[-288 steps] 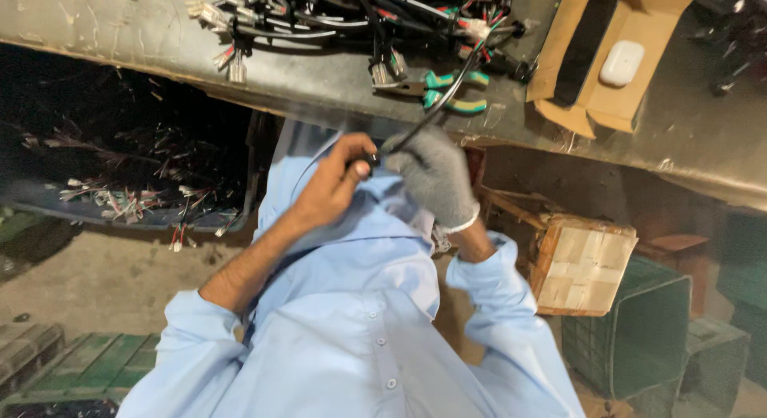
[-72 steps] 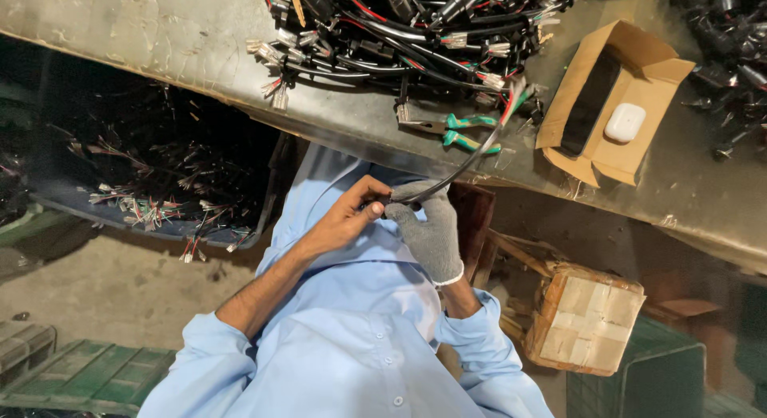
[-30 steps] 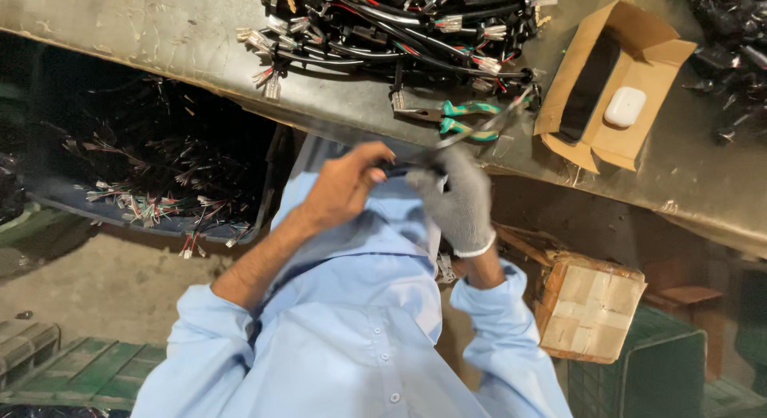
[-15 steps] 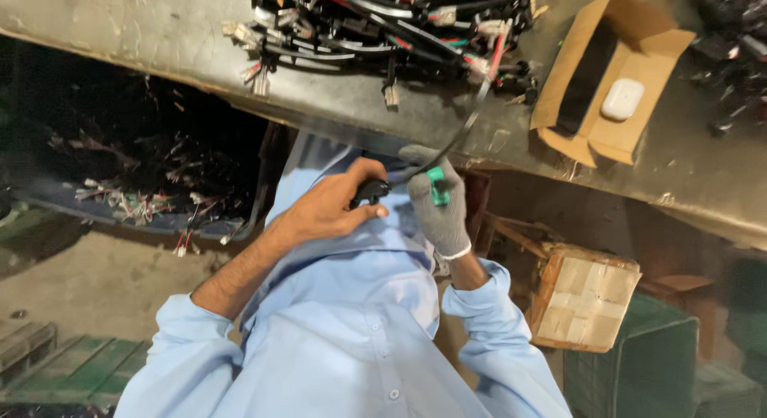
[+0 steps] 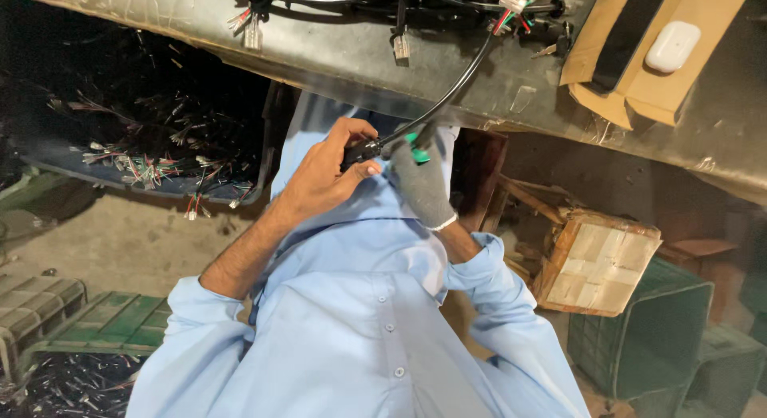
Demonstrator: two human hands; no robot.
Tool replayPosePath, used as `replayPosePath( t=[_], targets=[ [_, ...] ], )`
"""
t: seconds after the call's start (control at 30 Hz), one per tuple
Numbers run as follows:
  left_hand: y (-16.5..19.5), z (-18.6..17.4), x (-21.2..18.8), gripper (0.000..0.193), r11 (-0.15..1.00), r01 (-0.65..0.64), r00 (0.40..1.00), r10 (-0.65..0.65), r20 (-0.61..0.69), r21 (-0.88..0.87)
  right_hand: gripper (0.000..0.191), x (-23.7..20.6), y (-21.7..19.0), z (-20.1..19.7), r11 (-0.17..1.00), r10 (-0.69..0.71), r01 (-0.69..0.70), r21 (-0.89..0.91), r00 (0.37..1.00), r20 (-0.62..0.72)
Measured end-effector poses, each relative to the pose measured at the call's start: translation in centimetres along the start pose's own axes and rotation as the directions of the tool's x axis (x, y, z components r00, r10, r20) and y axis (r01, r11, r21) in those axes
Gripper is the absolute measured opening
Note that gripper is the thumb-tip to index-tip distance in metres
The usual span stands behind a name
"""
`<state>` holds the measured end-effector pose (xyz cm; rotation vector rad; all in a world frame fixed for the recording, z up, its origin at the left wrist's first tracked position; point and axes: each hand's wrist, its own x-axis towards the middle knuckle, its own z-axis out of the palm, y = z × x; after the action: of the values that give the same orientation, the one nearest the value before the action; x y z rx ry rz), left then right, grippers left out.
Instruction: The person sits at a metal workbench and assembles wire harnesses. They hold a black cable, use pliers to work on the wire ends, fit connectors onto the cable, and place finished harnesses on the bench while reaching into bins of wire scraps and components.
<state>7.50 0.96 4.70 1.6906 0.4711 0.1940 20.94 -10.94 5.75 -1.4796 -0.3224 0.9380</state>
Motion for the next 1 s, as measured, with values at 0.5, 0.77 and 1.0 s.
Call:
replayPosePath(
  t=[0.5,0.77,1.0],
  targets=[
    [-0.4,1.2,-0.8,0.037,0.954,0.008,1.000,-0.002,0.019,-0.300,0.027,3.1,-1.8,-2.9,0.478,-0.139,0.504,-0.719,0.852,0.505],
    [-1.0,2.6,-0.5,0.041,0.979,-0.125,0.960,0.160,-0.231,0.159,0.032,-0.9,-0.8,-2.6,0.667,0.098,0.068,-0.742,0.979,0.178],
    [-1.3,3.0,-0.1,0.043,0.955,-0.122,0.950,0.191,-0.248,0.269,0.032,-1.8,1.2,-3.0,0.696,0.138,0.025,-0.718,0.976,0.167]
  ],
)
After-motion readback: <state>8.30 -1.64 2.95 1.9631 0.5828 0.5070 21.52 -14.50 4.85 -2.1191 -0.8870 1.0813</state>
